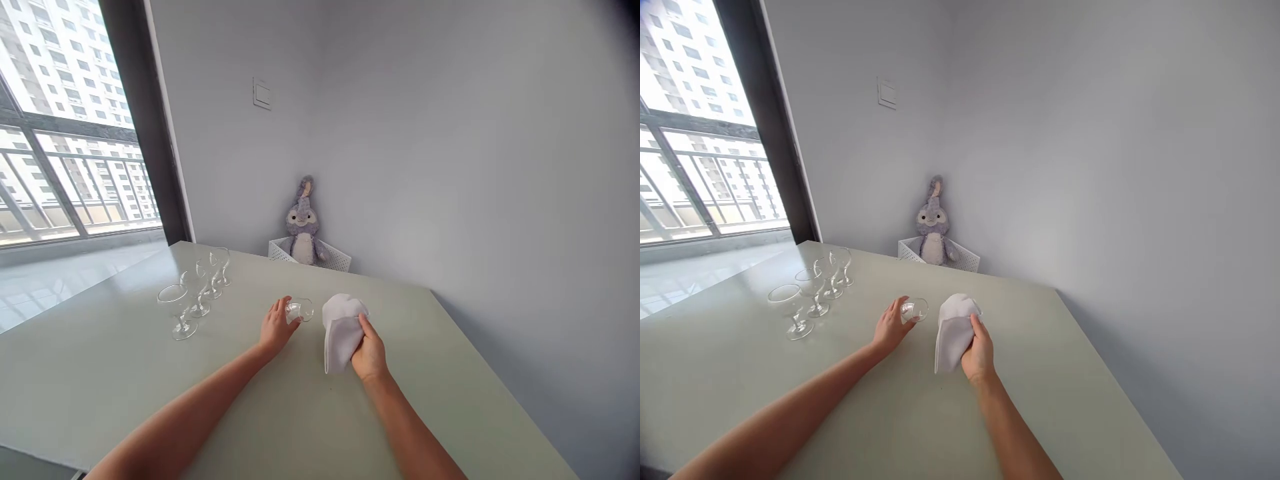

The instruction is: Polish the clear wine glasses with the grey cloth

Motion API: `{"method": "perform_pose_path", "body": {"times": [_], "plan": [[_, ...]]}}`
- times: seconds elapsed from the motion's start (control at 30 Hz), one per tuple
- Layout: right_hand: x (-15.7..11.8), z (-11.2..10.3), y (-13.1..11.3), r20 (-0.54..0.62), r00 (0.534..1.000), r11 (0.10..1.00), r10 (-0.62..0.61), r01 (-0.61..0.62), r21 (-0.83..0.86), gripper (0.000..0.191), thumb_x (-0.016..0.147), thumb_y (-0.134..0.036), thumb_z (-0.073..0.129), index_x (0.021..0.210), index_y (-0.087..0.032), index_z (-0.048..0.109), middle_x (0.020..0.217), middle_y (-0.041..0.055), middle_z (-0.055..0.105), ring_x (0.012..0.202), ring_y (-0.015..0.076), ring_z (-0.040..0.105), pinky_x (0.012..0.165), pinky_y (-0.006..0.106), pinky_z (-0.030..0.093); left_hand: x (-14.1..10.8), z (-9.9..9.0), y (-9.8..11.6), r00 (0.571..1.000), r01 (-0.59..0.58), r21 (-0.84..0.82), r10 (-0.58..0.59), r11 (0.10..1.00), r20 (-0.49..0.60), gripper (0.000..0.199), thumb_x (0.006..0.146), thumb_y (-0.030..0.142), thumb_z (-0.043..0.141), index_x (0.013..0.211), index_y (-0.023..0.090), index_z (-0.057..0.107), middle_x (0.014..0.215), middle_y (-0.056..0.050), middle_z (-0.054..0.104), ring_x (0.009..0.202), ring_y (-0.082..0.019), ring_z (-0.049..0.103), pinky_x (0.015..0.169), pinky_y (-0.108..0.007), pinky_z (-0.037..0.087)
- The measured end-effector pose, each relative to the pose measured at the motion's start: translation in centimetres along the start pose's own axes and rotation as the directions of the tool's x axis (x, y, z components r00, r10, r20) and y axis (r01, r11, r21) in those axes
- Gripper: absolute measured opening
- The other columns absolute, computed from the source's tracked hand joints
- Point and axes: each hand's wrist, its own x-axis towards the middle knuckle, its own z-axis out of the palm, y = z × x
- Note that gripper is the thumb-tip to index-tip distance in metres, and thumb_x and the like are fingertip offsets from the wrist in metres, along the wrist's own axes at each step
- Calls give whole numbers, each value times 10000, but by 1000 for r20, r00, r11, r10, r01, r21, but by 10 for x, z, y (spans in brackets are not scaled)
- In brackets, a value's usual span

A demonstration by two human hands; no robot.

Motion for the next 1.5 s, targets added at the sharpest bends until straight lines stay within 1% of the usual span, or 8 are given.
{"method": "perform_pose_path", "body": {"times": [0.27, 0.47, 0.67, 0.83, 1.0, 1.1, 1.3, 1.5], "plan": [[-42, 43, 29, 504, 856, 768, -116, 399, -501, 441, 805, -486, 471, 1151, -221, 534, 946, 63, 597, 940, 219, 510, 781, 323, 428, -12, -8, 6, 991, -137, 88, 135, 987, 20, 368, 756, 275, 541, 1097, 209, 422, 1034, -47, 529, 976, -199, 483, 825, -315, 376], [-33, 30, 50, 473, 861, 896, 186, 48, -440, 414, 761, -491, 535, 1006, -161, 587, 727, 37, 569, 621, 156, 514, 480, 260, 436, -21, -15, 10, 925, -372, 335, 376, 866, 53, 241, 746, 159, 513, 984, 191, 494, 903, -54, 548, 867, -216, 473, 755, -347, 378], [-20, 16, 52, 288, 924, 964, 250, -210, -164, 270, 648, -377, 686, 799, -163, 622, 676, 5, 577, 612, 130, 510, 569, 258, 430, -25, -18, 16, 806, -561, 394, 590, 729, 56, 309, 772, 116, 488, 1073, 186, 490, 904, -63, 585, 893, -214, 499, 821, -376, 367], [-13, 12, 31, 401, 874, 959, 276, -225, -169, 263, 681, -368, 656, 856, -172, 637, 724, 19, 596, 659, 143, 519, 631, 277, 411, -18, -30, 11, 679, -703, 308, 733, 641, 25, 351, 841, 261, 480, 1189, 248, 439, 964, -42, 616, 961, -179, 536, 986, -392, 245], [-17, 7, 2, 618, 743, 846, 257, 137, -516, 188, 678, -310, 674, 774, -149, 657, 661, -10, 556, 648, 124, 465, 635, 259, 357, -10, -40, 11, 776, -529, -61, 511, 847, 369, 444, 773, 568, 449, 1016, 211, 550, 692, -11, 622, 638, -143, 572, 700, -278, 397], [-15, 1, -7, 666, 671, 799, 325, 181, -573, 188, 664, -315, 684, 705, -135, 653, 606, -23, 525, 604, 110, 443, 609, 250, 342, -11, -42, 16, 609, -323, -265, 414, 908, 676, 476, 831, 573, 298, 872, 190, 578, 630, 5, 607, 542, -115, 547, 554, -220, 380], [-3, -1, 13, 385, 893, 932, 232, -91, -351, 269, 665, -402, 664, 763, -152, 650, 638, 4, 565, 594, 125, 481, 597, 259, 383, -24, -33, 27, 828, -541, 108, 506, 834, 242, 389, 849, 409, 403, 1175, 213, 483, 895, -90, 626, 892, -219, 537, 839, -376, 339], [-11, -1, 1, 579, 765, 884, 283, 26, -467, 259, 626, -337, 699, 791, -143, 652, 692, 10, 571, 656, 136, 479, 611, 254, 374, -13, -42, 18, 759, -296, -229, 374, 927, 532, 438, 807, 543, 395, 988, 199, 596, 598, -9, 574, 567, -132, 494, 593, -256, 377]]}}
